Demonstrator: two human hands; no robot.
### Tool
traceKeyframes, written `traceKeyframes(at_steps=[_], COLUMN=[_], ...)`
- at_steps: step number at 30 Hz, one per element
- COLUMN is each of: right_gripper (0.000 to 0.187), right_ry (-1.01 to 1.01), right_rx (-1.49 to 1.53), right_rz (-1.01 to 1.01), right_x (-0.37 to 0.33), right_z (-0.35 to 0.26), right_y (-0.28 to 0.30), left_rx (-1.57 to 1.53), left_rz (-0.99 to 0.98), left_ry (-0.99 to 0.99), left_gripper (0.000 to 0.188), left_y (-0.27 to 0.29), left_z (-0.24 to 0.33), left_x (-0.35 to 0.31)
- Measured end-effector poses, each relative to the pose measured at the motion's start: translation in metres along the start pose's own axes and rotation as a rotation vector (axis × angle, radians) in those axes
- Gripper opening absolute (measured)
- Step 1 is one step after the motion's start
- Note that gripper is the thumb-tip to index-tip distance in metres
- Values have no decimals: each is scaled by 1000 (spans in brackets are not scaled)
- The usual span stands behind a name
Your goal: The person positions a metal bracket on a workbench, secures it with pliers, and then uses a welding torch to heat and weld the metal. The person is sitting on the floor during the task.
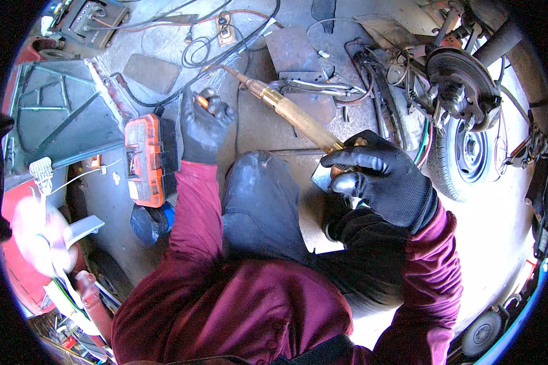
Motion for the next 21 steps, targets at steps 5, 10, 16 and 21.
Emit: traceKeyframes(at_steps=[5,10,16,21], right_gripper=[31,50,56,45], right_ry=[-108,-88,-259,-59], right_rx=[58,-20,134,-158], right_rz=[49,70,130,112], right_x=[-7,-6,-9,1], right_z=[8,9,20,8], right_y=[2,10,5,15], left_rx=[24,295,311,233], left_rz=[157,256,147,213], left_ry=[-73,129,184,149], left_gripper=[21,34,28,13], left_y=[1,-34,-103,-117], left_z=[0,-69,-165,-179], left_x=[1,-17,-4,21])
Point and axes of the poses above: each hand's wrist, its own x-axis towards the middle knuckle, its own y-axis out of the back of the hand, z = x × y, the point moved 7 cm from there along x, towards the middle knuckle, and after that the axes turned 6 degrees about y, right-handed, at the moved point
